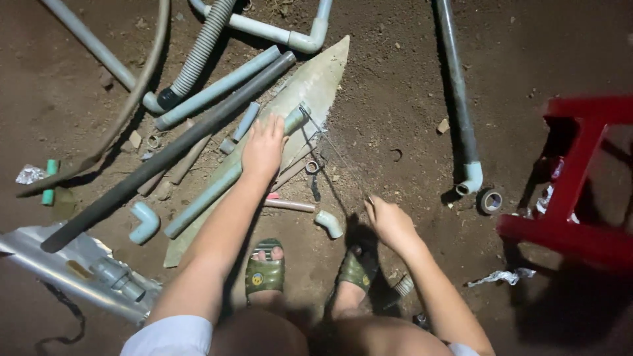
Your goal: The person saws a PVC pipe segment, then assembles multiple PVC pipes and elbow fittings into a short structure. They repeatedly test fit and adjust the pieces, handling pipes and fittings one at a time on the ground.
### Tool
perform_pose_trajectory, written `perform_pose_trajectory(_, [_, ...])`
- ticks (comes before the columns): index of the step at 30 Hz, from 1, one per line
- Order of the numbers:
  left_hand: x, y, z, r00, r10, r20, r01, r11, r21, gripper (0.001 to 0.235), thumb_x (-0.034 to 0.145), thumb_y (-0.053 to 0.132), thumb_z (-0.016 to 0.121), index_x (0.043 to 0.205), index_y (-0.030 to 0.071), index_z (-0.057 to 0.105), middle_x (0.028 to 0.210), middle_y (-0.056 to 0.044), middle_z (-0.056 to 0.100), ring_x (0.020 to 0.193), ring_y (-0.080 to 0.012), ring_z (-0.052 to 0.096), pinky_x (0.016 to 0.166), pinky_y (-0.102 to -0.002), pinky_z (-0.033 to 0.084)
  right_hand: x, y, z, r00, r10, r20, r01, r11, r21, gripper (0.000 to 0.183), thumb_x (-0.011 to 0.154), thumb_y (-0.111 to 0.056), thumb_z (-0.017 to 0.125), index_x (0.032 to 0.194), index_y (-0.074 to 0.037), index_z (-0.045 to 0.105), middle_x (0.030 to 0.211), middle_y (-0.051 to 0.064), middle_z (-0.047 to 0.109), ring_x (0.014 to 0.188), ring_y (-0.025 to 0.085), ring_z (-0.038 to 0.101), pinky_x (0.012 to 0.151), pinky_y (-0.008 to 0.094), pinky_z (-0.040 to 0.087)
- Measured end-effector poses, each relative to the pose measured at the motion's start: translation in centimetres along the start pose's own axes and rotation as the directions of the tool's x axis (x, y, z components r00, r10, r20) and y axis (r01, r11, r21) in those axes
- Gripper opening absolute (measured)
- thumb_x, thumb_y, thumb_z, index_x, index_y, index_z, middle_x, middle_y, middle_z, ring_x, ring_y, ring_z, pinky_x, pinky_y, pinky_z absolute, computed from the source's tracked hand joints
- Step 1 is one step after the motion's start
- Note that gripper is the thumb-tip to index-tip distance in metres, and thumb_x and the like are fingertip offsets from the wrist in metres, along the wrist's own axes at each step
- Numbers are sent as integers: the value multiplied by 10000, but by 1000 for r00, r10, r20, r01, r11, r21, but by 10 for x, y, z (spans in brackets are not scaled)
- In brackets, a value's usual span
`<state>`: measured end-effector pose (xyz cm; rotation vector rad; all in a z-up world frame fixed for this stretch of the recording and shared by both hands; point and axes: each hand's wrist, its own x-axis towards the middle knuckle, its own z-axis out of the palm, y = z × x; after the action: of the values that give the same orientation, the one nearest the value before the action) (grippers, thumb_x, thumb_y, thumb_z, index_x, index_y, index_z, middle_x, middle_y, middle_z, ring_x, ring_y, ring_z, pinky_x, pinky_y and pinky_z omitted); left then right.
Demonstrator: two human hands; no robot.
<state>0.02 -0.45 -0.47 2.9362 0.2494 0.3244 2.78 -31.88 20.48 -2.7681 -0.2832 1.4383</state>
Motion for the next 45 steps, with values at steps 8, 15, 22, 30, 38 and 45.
perform_pose_trajectory(8, [-2, 2, 2, 1000, 0, 1, 0, 1000, 10, 565, 1078, 416, 633, 1548, 116, 547, 1509, -162, 633, 1209, -504, 694, 1088, -564, 540, 101, -60, -7, 980, -145, -138, 133, 987, -92, 376, 1085, -378, 452, 1176, -117, 707, 988, 253, 796, 1013, 452, 791, 877, 600, 626])
perform_pose_trajectory(15, [1, 3, -7, 1000, 4, 19, -4, 1000, 24, 557, 1096, 423, 611, 1556, 117, 545, 1518, -163, 628, 1233, -494, 686, 1107, -556, 530, 54, -32, 14, 991, -86, -101, 84, 996, -22, 394, 1109, -368, 440, 1205, -91, 704, 1047, 312, 786, 1060, 502, 772, 909, 642, 601])
perform_pose_trajectory(22, [2, 3, -4, 999, -13, 50, 14, 1000, -25, 562, 1098, 413, 607, 1564, 109, 523, 1510, -174, 627, 1243, -519, 674, 1105, -579, 530, 37, -15, 5, 999, 7, -36, -9, 997, -71, 433, 1108, -423, 417, 1279, -127, 682, 1082, 298, 792, 1122, 485, 762, 955, 619, 594])
perform_pose_trajectory(30, [0, 0, 7, 999, 29, 21, -30, 998, 47, 558, 1093, 411, 621, 1552, 103, 546, 1518, -174, 624, 1230, -504, 683, 1085, -572, 546, 128, -51, 12, 964, -189, -186, 181, 982, -59, 362, 1084, -374, 466, 1164, -109, 700, 986, 251, 797, 1003, 464, 790, 855, 609, 624])
perform_pose_trajectory(38, [-1, 2, 10, 999, 21, -24, -19, 997, 69, 548, 1076, 409, 638, 1533, 115, 570, 1497, -162, 647, 1203, -491, 704, 1065, -557, 563, -4, -2, 1, 1000, -14, 0, 14, 999, -50, 409, 1098, -387, 418, 1241, -111, 684, 1052, 281, 797, 1074, 479, 776, 931, 618, 606])
perform_pose_trajectory(45, [-1, 3, 3, 1000, 11, -11, -10, 998, 60, 563, 1056, 411, 666, 1527, 114, 578, 1492, -159, 654, 1201, -489, 707, 1065, -563, 568, 73, -53, -14, 981, -178, -76, 181, 983, 34, 422, 1109, -381, 399, 1190, -102, 705, 1062, 264, 788, 1087, 481, 761, 927, 631, 605])
